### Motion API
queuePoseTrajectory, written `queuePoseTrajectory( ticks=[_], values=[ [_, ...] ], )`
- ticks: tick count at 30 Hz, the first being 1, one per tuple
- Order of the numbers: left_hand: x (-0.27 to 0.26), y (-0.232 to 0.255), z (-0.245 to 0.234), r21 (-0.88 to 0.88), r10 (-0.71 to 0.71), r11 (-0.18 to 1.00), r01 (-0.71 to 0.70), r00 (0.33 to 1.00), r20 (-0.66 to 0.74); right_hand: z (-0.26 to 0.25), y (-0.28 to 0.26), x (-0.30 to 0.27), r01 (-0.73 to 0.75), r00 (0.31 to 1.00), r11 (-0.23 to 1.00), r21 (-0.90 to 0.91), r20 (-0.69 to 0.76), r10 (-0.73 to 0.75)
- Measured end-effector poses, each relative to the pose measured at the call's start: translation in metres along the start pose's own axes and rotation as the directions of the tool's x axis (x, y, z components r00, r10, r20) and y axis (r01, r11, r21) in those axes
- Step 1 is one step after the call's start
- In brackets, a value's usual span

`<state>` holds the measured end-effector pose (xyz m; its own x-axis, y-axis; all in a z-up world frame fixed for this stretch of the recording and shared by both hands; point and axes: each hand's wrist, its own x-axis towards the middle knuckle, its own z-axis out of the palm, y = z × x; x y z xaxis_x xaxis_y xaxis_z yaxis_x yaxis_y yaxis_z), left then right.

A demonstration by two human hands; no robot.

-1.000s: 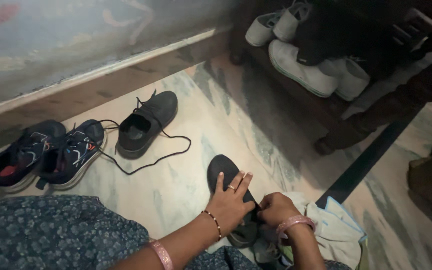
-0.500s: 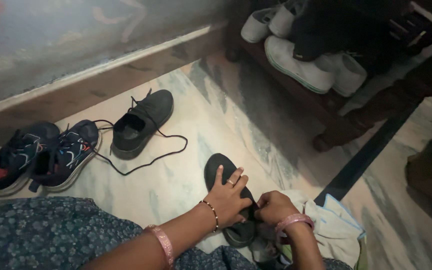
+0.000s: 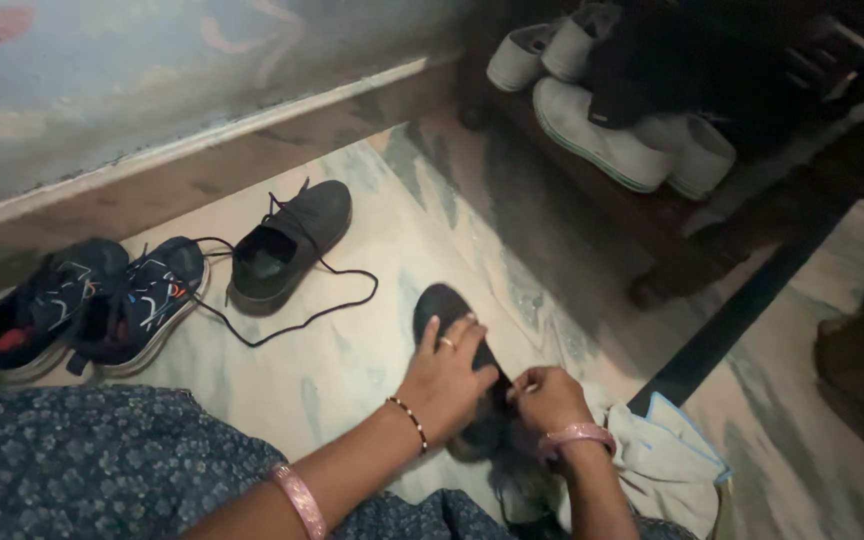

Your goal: The person removes the laces from a black shoe, wipes the shoe with a cloth, then re-laces the same shoe. The hands thread the laces through the eyelets and pull them tight.

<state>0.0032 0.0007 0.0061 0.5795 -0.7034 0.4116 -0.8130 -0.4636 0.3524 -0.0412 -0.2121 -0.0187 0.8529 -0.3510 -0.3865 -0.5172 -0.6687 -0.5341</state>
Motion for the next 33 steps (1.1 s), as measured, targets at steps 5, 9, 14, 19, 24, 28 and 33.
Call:
queuePoseTrajectory(
  ticks=[5, 9, 14, 19, 24, 28, 33],
  values=[
    [0.015, -0.001, -0.019, -0.249, -0.112, 0.958, 0.145, 0.984, 0.139, -0.015, -0.006, -0.003, -0.056, 0.997, 0.984, -0.170, -0.070, 0.045],
    [0.007, 0.008, -0.017, -0.200, -0.002, 0.978, 0.062, 0.957, 0.289, -0.016, -0.010, -0.024, -0.175, 0.976, 0.870, -0.461, 0.036, 0.215],
    [0.006, 0.012, -0.017, -0.089, -0.114, 0.984, 0.152, 0.936, 0.333, -0.034, -0.023, -0.033, -0.121, 0.990, 0.974, -0.191, -0.100, 0.103],
    [0.026, 0.000, -0.020, -0.533, -0.351, 0.798, 0.282, 0.936, -0.030, -0.035, -0.045, -0.045, 0.263, 0.961, 0.851, 0.455, -0.201, -0.189],
    [0.022, -0.007, -0.013, -0.782, -0.432, 0.501, 0.370, 0.890, 0.145, -0.009, -0.055, -0.029, 0.500, 0.863, 0.774, 0.389, -0.298, -0.408],
    [0.016, -0.006, -0.006, -0.917, -0.352, 0.269, 0.293, 0.916, 0.190, -0.017, -0.047, -0.010, 0.088, 0.982, 0.685, 0.723, 0.053, -0.182],
    [0.024, 0.003, -0.017, -0.843, -0.501, 0.465, 0.271, 0.866, 0.002, -0.015, -0.071, -0.039, 0.296, 0.947, 0.857, 0.422, -0.249, -0.205]
  ],
)
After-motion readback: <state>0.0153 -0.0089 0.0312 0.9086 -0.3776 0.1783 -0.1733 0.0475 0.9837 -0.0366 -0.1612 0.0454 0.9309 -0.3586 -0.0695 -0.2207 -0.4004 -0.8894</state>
